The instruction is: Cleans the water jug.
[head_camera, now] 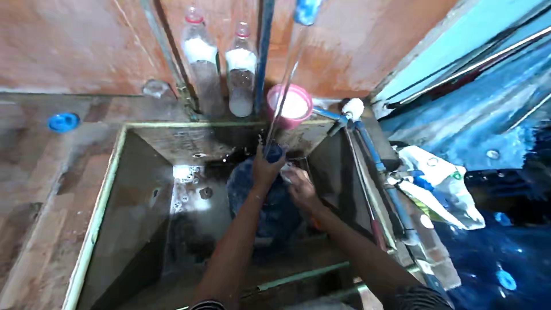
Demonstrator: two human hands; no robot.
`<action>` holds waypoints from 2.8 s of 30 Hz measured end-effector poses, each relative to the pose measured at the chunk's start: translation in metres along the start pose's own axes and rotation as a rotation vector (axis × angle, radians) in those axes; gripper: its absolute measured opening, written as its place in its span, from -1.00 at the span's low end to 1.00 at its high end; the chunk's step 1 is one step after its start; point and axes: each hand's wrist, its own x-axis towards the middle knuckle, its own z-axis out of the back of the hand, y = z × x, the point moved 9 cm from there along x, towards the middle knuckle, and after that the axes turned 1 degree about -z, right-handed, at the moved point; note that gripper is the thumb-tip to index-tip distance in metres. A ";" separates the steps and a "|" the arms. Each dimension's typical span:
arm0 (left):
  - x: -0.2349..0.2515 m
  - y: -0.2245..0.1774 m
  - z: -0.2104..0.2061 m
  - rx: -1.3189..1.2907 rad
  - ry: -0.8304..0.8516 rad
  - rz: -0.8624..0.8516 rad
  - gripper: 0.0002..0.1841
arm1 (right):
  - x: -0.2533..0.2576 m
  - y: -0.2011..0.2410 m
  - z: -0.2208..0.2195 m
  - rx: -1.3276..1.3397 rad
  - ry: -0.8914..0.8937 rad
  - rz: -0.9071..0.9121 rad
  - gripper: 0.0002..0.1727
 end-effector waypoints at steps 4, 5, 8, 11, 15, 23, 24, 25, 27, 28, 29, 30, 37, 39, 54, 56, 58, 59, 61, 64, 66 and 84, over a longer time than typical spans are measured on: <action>-0.004 -0.003 -0.008 0.004 0.269 0.048 -0.10 | 0.015 -0.013 0.046 0.357 -0.047 -0.384 -0.70; -0.004 -0.006 -0.004 -0.022 0.286 0.043 -0.13 | 0.027 -0.001 0.059 0.366 -0.095 -0.359 -0.69; -0.013 -0.012 0.003 -0.069 0.247 0.017 -0.29 | 0.051 0.054 0.056 0.151 -0.114 0.022 -0.63; -0.024 -0.015 0.011 0.049 0.176 -0.030 -0.52 | 0.045 0.092 0.023 -0.117 -0.141 0.438 -0.73; -0.032 -0.021 0.013 0.129 0.146 -0.218 -0.59 | 0.066 0.106 0.012 -0.194 -0.067 0.556 -0.64; -0.009 -0.020 0.002 -0.140 0.147 -0.018 -0.38 | 0.117 0.081 0.029 -0.129 0.264 -0.010 -0.63; -0.006 -0.023 0.006 -0.173 0.144 0.002 -0.36 | 0.123 0.072 0.043 -0.097 0.111 0.010 -0.65; -0.003 -0.027 0.011 -0.168 0.140 0.000 -0.33 | 0.131 0.060 0.056 -0.048 -0.005 0.003 -0.66; 0.004 -0.030 0.025 -0.129 0.106 -0.014 -0.32 | 0.151 0.029 0.076 0.148 -0.082 -0.172 -0.60; 0.005 -0.029 0.030 -0.119 0.089 -0.018 -0.32 | 0.162 0.017 0.085 0.227 -0.096 -0.231 -0.52; 0.003 -0.027 0.034 -0.110 0.081 -0.016 -0.30 | 0.174 0.008 0.094 0.266 -0.095 -0.245 -0.49; -0.001 -0.025 0.038 -0.096 0.077 -0.011 -0.30 | 0.185 0.003 0.101 0.262 -0.100 -0.201 -0.50; -0.075 0.005 0.070 0.045 -0.082 -0.102 -0.19 | 0.066 -0.032 0.150 -0.457 0.275 -0.395 -0.58; -0.097 0.022 0.080 -0.023 -0.219 -0.120 -0.19 | -0.030 -0.061 0.158 -0.604 0.483 -0.672 -0.48; -0.147 0.051 0.099 -0.022 -0.319 -0.052 -0.15 | -0.229 -0.071 0.226 0.038 -0.115 -0.764 -0.57; -0.147 0.044 0.088 0.014 -0.172 -0.073 -0.15 | -0.228 -0.046 0.239 0.224 -0.110 -0.714 -0.74; -0.144 0.043 0.075 0.033 0.051 -0.066 -0.15 | -0.218 -0.018 0.254 0.181 -0.047 -0.661 -0.72; -0.143 0.044 0.069 0.023 0.139 -0.063 -0.14 | -0.209 -0.007 0.259 0.097 -0.011 -0.625 -0.70; -0.146 0.048 0.063 -0.001 0.173 -0.056 -0.12 | -0.190 0.007 0.262 -0.107 0.073 -0.561 -0.64; -0.162 0.051 0.068 0.162 -0.074 -0.081 -0.15 | -0.156 0.023 0.265 -0.357 0.219 -0.501 -0.58; -0.178 0.053 0.067 0.316 -0.203 -0.062 -0.18 | -0.128 0.045 0.271 -0.561 0.303 -0.437 -0.58; -0.189 0.071 0.094 0.548 -0.052 0.062 -0.38 | -0.156 0.042 0.330 -0.006 0.386 -0.663 -0.63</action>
